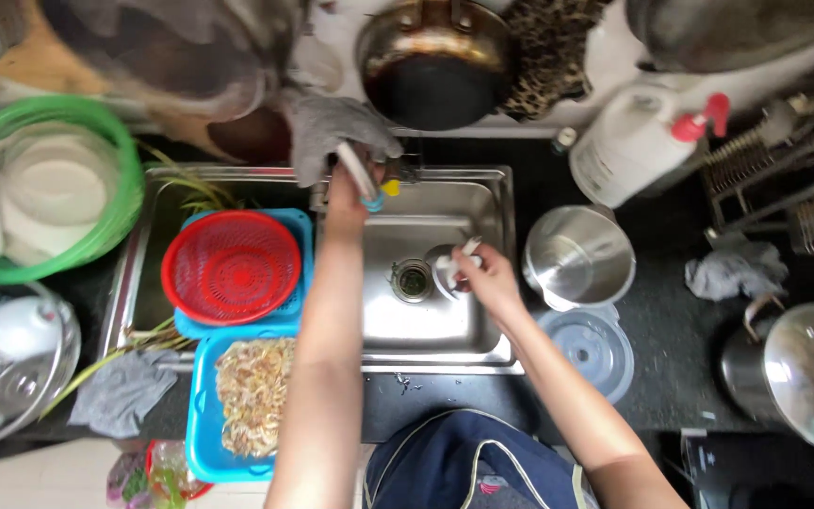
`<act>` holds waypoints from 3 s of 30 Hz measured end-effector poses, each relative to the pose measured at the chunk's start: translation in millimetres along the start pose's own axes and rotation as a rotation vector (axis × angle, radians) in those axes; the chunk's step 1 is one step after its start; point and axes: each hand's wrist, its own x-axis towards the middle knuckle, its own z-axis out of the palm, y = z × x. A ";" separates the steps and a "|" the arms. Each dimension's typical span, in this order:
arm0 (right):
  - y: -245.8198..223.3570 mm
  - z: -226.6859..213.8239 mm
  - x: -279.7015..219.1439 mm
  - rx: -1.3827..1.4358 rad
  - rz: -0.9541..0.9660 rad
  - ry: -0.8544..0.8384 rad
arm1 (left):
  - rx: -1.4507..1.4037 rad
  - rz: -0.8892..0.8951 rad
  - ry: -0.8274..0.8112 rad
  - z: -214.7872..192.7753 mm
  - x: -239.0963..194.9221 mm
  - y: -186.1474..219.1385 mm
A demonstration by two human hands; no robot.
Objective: The person disassembles a manual food chopper at the kitchen sink, rinsing the metal bowl, blade, and plastic lid under the tap and reassembling the blade and spindle. They then transfer dried shrimp from a blue tray into the chopper bowl and spoon salt from a jar over the shrimp.
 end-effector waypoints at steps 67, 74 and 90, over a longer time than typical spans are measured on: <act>70.7 116.0 85.0 -0.941 -0.294 -0.474 | 0.913 -0.424 0.246 3.0 -152.1 3.4; 86.2 98.6 90.3 -0.577 0.018 -0.262 | 0.770 -0.183 0.325 -2.9 -106.7 43.4; 104.8 26.9 -1.7 -0.014 0.388 -0.129 | 0.601 -0.065 0.543 -11.7 -48.2 101.9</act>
